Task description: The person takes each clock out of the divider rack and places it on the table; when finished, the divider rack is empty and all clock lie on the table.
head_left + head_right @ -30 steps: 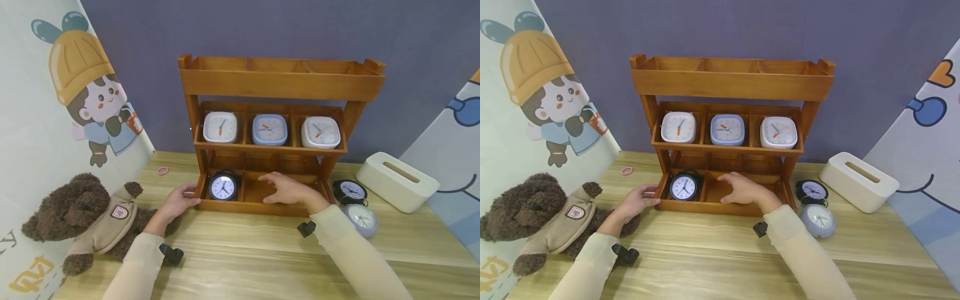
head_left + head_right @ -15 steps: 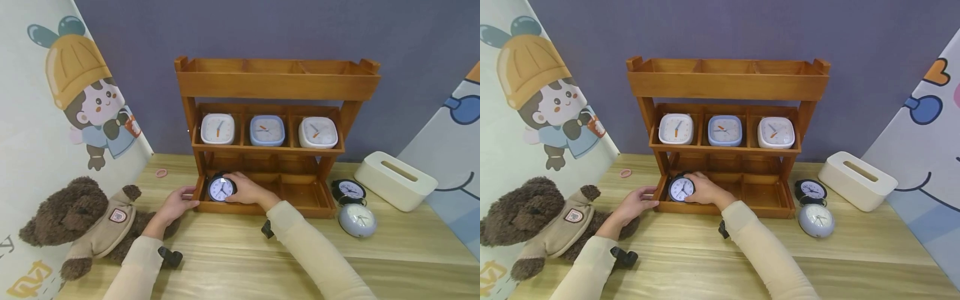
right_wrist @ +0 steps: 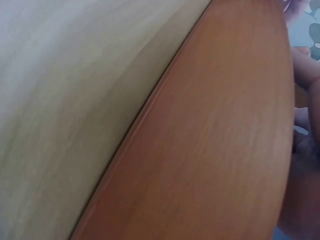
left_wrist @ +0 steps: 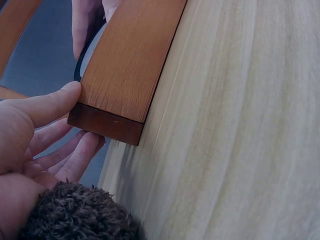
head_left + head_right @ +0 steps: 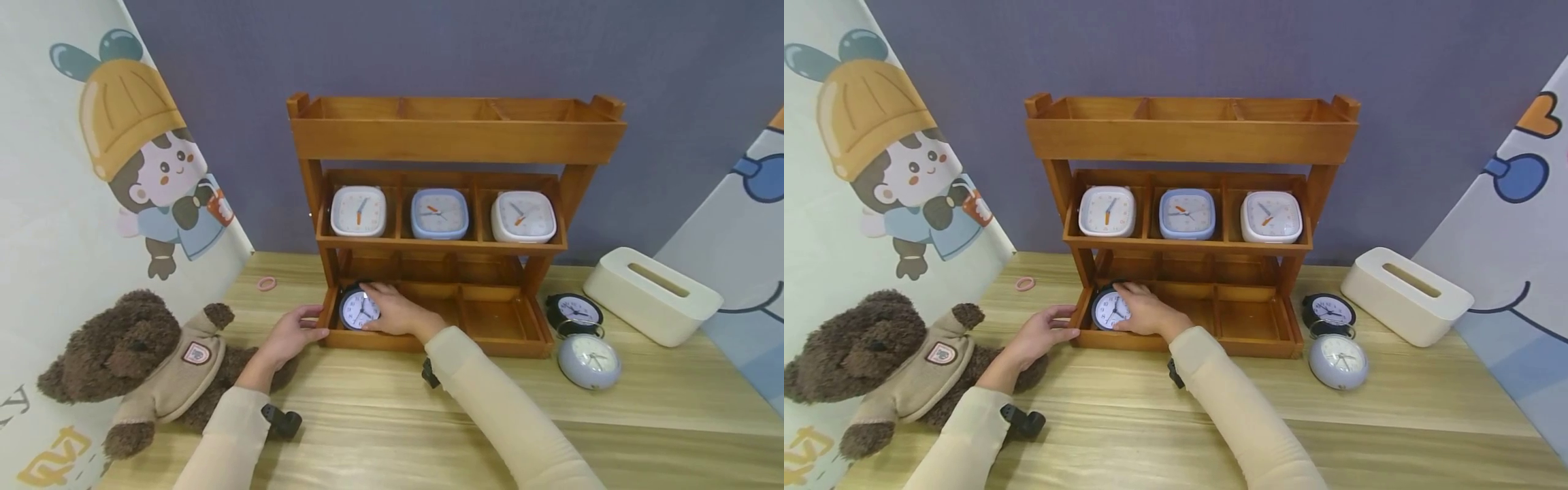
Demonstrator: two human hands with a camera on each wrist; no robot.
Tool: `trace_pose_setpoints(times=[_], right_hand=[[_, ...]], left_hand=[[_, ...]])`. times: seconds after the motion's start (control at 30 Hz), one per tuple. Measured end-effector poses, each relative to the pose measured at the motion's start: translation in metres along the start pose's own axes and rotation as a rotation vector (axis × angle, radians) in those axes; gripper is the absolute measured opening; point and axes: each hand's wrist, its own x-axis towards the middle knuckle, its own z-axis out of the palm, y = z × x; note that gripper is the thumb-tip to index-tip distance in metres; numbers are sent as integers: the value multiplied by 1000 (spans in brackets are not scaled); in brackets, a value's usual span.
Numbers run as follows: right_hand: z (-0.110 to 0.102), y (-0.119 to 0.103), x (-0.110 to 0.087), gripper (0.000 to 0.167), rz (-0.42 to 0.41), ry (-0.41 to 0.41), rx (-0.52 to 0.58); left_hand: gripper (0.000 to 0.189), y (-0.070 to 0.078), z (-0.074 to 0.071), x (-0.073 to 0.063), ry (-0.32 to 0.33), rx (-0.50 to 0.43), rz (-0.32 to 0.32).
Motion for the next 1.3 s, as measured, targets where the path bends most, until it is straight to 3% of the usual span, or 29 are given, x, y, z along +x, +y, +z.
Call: trace_pose_setpoints(times=[0.27, 0.73, 0.93, 1.3], right_hand=[[-5, 11, 0, 91, -63, -43, -12], [2, 18, 3, 95, -153, 79, -56], [2, 22, 4, 96, -138, 141, -41], [-34, 27, -20, 94, -109, 220, 84]], left_hand=[[55, 0, 1, 1, 4, -1, 11], [54, 2, 1, -2, 2, -20, 12], [55, 1, 1, -2, 2, -29, 17], [55, 1, 0, -2, -18, -44, 19]])
